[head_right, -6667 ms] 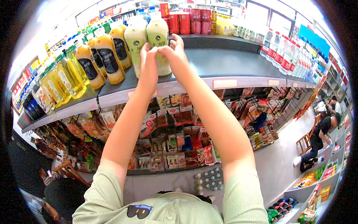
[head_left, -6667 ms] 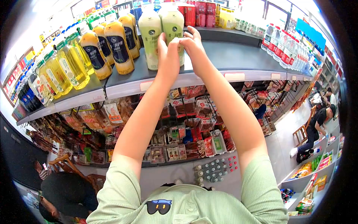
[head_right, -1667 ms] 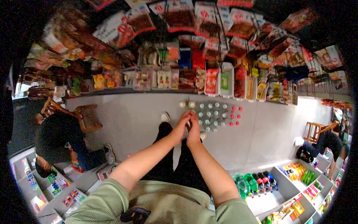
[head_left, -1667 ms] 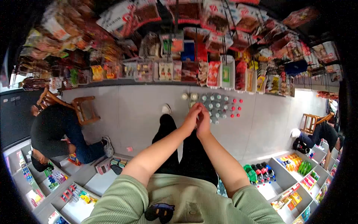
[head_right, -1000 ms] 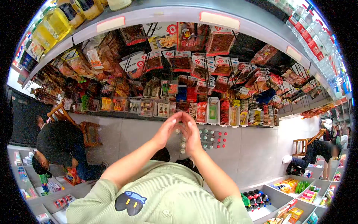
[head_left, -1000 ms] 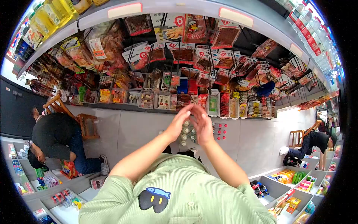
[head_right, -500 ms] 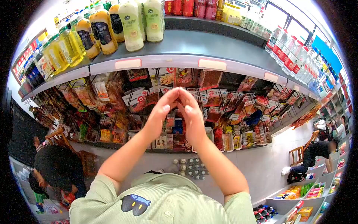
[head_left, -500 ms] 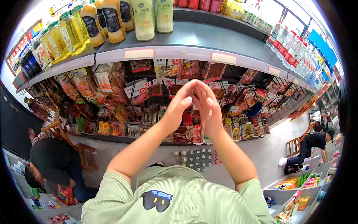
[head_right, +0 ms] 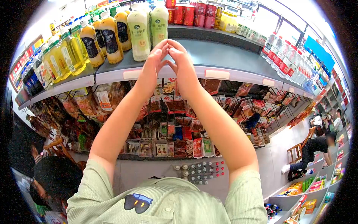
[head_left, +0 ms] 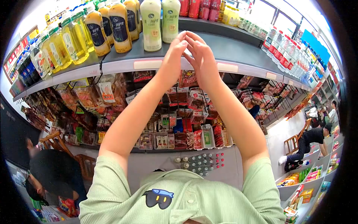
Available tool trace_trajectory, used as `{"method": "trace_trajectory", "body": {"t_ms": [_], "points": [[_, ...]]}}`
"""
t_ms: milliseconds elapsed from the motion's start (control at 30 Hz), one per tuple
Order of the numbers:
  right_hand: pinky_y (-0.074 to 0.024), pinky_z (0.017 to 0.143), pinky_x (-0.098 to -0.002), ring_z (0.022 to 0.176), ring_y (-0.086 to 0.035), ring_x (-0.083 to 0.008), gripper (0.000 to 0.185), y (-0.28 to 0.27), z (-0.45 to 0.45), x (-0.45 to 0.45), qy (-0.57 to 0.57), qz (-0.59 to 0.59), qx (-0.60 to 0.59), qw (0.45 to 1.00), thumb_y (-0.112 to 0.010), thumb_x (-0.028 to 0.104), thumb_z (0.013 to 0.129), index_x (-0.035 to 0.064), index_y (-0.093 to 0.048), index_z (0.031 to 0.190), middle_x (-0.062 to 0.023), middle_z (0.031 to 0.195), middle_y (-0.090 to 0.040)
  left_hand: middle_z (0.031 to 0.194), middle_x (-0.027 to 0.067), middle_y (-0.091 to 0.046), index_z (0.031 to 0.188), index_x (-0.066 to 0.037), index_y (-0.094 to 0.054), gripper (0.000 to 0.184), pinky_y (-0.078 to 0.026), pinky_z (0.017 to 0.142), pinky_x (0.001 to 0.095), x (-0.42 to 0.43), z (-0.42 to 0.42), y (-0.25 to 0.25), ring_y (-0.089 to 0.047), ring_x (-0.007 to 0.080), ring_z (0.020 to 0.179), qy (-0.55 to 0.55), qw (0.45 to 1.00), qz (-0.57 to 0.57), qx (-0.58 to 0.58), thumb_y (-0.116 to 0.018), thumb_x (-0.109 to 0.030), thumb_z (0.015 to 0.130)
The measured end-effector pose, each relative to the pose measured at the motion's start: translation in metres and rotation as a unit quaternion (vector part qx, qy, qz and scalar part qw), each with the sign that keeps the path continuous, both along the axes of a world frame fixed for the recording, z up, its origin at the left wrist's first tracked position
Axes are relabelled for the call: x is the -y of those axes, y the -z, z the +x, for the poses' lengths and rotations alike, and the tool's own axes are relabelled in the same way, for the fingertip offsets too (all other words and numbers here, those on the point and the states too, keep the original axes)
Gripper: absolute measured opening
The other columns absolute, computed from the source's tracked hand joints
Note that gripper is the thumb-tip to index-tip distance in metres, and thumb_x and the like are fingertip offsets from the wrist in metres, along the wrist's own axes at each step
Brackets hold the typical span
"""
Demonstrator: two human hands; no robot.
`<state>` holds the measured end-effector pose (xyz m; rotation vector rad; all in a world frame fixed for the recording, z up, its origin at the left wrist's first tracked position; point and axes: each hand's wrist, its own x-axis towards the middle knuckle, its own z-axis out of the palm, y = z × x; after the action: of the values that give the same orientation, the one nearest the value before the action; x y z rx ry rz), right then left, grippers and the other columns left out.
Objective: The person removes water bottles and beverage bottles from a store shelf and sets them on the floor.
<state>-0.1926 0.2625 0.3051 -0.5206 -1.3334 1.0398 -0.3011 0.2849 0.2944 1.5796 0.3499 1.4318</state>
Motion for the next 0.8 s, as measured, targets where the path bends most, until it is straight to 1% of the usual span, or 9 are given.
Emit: {"method": "trace_trajectory", "body": {"t_ms": [167, 300, 367, 433, 467, 533, 700, 733, 800], "points": [[-0.0293, 0.101, -0.0333, 0.119, -0.041, -0.0156, 0.047, -0.014, -0.03, -0.017, -0.01, 0.007, -0.01, 1.0, -0.043, 0.032, 0.086, 0.008, -0.042, 0.127, -0.0053, 0.124, -0.048, 0.131, 0.0058, -0.042, 0.136, -0.006, -0.032, 0.058, -0.024, 0.102, 0.0322, -0.016, -0.018, -0.01, -0.035, 0.0154, 0.126, -0.032, 0.999, 0.012, 0.008, -0.033, -0.041, 0.09], [-0.0293, 0.1, -0.0325, 0.118, -0.042, -0.0145, 0.047, -0.014, -0.047, -0.029, -0.011, 0.01, -0.018, 1.0, -0.043, 0.032, 0.086, 0.0088, -0.043, 0.127, -0.0046, 0.123, -0.048, 0.128, 0.0056, -0.042, 0.135, -0.005, -0.033, 0.058, -0.024, 0.102, 0.0302, -0.019, -0.029, -0.015, -0.036, 0.0155, 0.122, -0.05, 0.999, 0.01, 0.019, -0.034, -0.04, 0.089], [-0.0312, 0.09, -0.0282, 0.105, -0.044, -0.0164, 0.052, -0.012, -0.054, -0.037, 0.01, -0.002, -0.025, 1.0, -0.05, 0.03, 0.081, 0.0021, -0.044, 0.124, -0.0082, 0.113, -0.05, 0.129, 0.0064, -0.041, 0.134, -0.004, -0.033, 0.058, -0.024, 0.102, 0.0301, -0.021, -0.035, -0.015, -0.036, 0.0162, 0.122, -0.067, 0.997, 0.013, 0.02, -0.035, -0.041, 0.089], [-0.0304, 0.092, -0.0287, 0.107, -0.044, -0.0178, 0.055, -0.012, -0.06, -0.037, 0.028, -0.001, -0.017, 0.999, -0.051, 0.03, 0.081, 0.0007, -0.042, 0.126, -0.0102, 0.114, -0.05, 0.13, 0.0083, -0.04, 0.133, -0.003, -0.034, 0.059, -0.022, 0.103, 0.0312, -0.025, -0.043, -0.014, -0.036, 0.0178, 0.121, -0.165, 0.986, 0.015, 0.017, -0.036, -0.041, 0.089], [-0.0296, 0.094, -0.0292, 0.109, -0.043, -0.0192, 0.057, -0.014, -0.063, -0.036, 0.045, 0.001, -0.009, 0.999, -0.052, 0.03, 0.08, -0.0007, -0.039, 0.127, -0.0122, 0.114, -0.05, 0.13, 0.0083, -0.04, 0.133, -0.003, -0.034, 0.059, -0.022, 0.103, 0.0312, -0.029, -0.048, -0.013, -0.036, 0.0178, 0.121, -0.163, 0.986, 0.014, 0.016, -0.036, -0.041, 0.089], [-0.0287, 0.096, -0.0296, 0.111, -0.042, -0.0203, 0.059, -0.016, -0.066, -0.036, 0.048, -0.001, -0.016, 0.999, -0.052, 0.03, 0.08, -0.001, -0.038, 0.128, -0.0136, 0.116, -0.049, 0.13, 0.0161, -0.034, 0.133, 0.004, -0.028, 0.064, -0.027, 0.099, 0.0326, -0.038, -0.055, -0.011, -0.036, 0.0216, 0.118, -0.17, 0.985, 0.018, 0.038, -0.04, -0.038, 0.087], [-0.0281, 0.097, -0.0302, 0.113, -0.041, -0.0222, 0.063, -0.015, -0.07, -0.054, 0.058, 0.005, -0.029, 0.998, -0.053, 0.032, 0.08, -0.0029, -0.035, 0.129, -0.0158, 0.121, -0.044, 0.128, 0.0164, -0.033, 0.133, 0.005, -0.028, 0.066, -0.028, 0.099, 0.0329, -0.049, -0.066, -0.013, -0.036, 0.022, 0.117, -0.152, 0.988, 0.01, 0.033, -0.04, -0.04, 0.087], [-0.0281, 0.097, -0.0302, 0.113, -0.041, -0.0222, 0.063, -0.014, -0.071, -0.06, 0.058, 0.004, -0.028, 0.998, -0.053, 0.032, 0.08, -0.0029, -0.035, 0.129, -0.0158, 0.121, -0.044, 0.129, 0.0129, -0.036, 0.134, 0.001, -0.028, 0.064, -0.025, 0.101, 0.0324, -0.05, -0.066, -0.014, -0.035, 0.0209, 0.12, -0.147, 0.989, -0.008, 0.029, -0.039, -0.041, 0.088], [-0.0174, 0.105, -0.0367, 0.127, -0.03, -0.0195, 0.062, -0.014, -0.072, -0.07, 0.054, -0.014, -0.007, 0.998, -0.049, 0.038, 0.082, 0.0084, -0.033, 0.134, -0.0087, 0.13, -0.041, 0.13, 0.0094, -0.038, 0.135, -0.002, -0.028, 0.062, -0.022, 0.103, 0.0319, -0.061, -0.068, -0.015, -0.034, 0.0199, 0.122, -0.143, 0.989, -0.026, 0.026, -0.037, -0.042, 0.089]]}}
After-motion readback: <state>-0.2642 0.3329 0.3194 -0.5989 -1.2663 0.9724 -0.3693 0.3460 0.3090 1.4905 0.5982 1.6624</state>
